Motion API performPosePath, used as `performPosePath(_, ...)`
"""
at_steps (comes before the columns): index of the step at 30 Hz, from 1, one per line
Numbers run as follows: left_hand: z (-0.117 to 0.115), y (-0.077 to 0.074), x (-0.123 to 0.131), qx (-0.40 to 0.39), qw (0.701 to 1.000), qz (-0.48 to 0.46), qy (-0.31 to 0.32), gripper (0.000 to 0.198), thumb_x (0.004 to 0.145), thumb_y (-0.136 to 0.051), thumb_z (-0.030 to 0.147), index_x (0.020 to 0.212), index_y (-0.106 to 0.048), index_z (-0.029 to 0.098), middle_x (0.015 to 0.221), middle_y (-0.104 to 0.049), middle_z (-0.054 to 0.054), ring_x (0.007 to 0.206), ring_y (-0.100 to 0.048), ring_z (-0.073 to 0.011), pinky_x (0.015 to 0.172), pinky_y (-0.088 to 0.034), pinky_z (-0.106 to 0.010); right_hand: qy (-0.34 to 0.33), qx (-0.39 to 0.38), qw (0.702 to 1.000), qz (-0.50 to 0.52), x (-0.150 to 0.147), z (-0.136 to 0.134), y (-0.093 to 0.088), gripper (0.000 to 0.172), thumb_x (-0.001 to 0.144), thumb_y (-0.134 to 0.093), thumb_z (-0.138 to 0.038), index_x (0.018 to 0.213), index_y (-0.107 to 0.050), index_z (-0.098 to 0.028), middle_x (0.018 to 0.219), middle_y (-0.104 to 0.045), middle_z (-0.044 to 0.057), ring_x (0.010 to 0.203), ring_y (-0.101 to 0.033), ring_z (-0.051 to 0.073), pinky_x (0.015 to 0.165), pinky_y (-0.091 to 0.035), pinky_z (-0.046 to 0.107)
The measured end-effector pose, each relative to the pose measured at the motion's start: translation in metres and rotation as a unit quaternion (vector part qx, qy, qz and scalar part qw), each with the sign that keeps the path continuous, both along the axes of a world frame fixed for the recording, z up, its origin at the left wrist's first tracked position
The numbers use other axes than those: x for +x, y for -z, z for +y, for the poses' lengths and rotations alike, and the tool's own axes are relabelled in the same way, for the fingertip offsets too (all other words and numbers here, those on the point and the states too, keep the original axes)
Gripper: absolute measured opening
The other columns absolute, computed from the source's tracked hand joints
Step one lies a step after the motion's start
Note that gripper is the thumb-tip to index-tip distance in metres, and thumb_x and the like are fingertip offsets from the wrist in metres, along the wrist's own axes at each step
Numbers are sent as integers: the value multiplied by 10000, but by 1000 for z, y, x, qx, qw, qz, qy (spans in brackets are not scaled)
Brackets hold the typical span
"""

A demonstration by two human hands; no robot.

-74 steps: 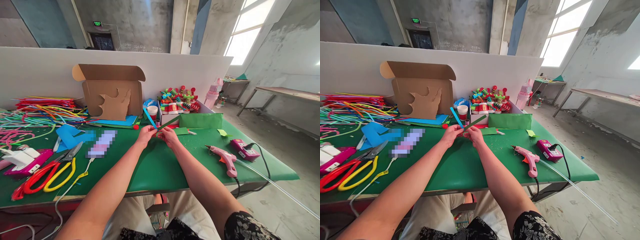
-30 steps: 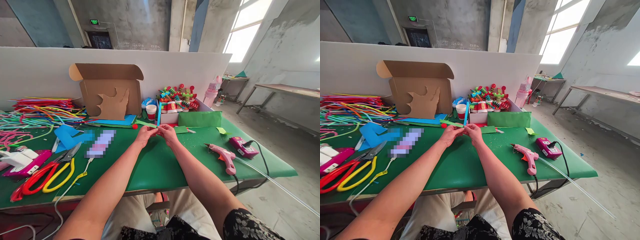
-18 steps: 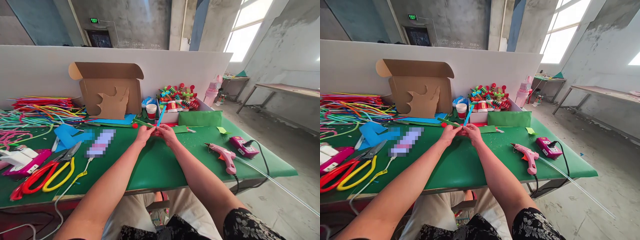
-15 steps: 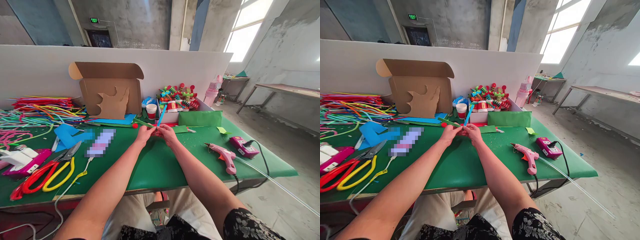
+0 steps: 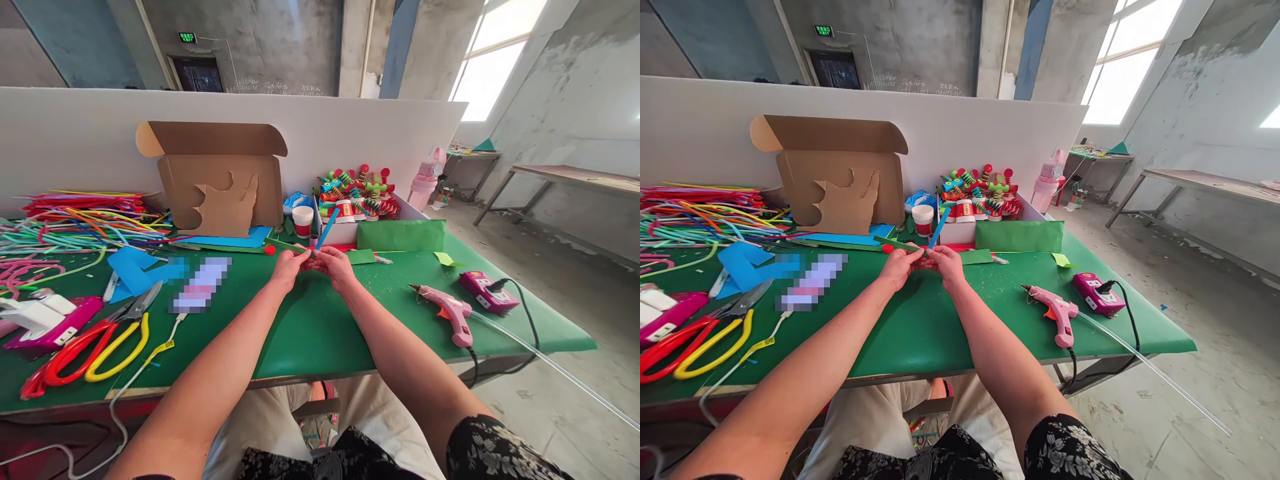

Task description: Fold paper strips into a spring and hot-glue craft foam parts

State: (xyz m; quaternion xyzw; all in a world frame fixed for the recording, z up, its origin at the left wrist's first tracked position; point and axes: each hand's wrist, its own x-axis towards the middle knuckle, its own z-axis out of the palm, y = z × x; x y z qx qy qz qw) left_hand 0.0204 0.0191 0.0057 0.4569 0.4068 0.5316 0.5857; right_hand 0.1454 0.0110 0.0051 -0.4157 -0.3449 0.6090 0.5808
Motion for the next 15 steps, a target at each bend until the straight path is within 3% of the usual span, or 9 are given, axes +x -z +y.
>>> performPosePath(9, 3, 2, -3, -13, 1000, 14, 1, 317, 623, -824, 368, 670, -585, 167, 575, -619, 6, 511, -572, -125, 587, -492, -288, -31, 14, 999, -19, 3, 1, 3, 277, 584, -861, -263, 641, -602, -183, 530, -623, -36, 490, -575, 88, 525, -537, 211)
performPosePath(15, 4, 4, -3, -23, 1000, 17, -1, 330, 613, -841, 374, 702, -620, 145, 611, -655, -25, 530, -584, -131, 594, -484, -291, -14, 35, 999, -21, 2, 3, 4, 313, 558, -878, -274, 658, -595, -186, 539, -622, -44, 508, -581, 88, 540, -536, 212)
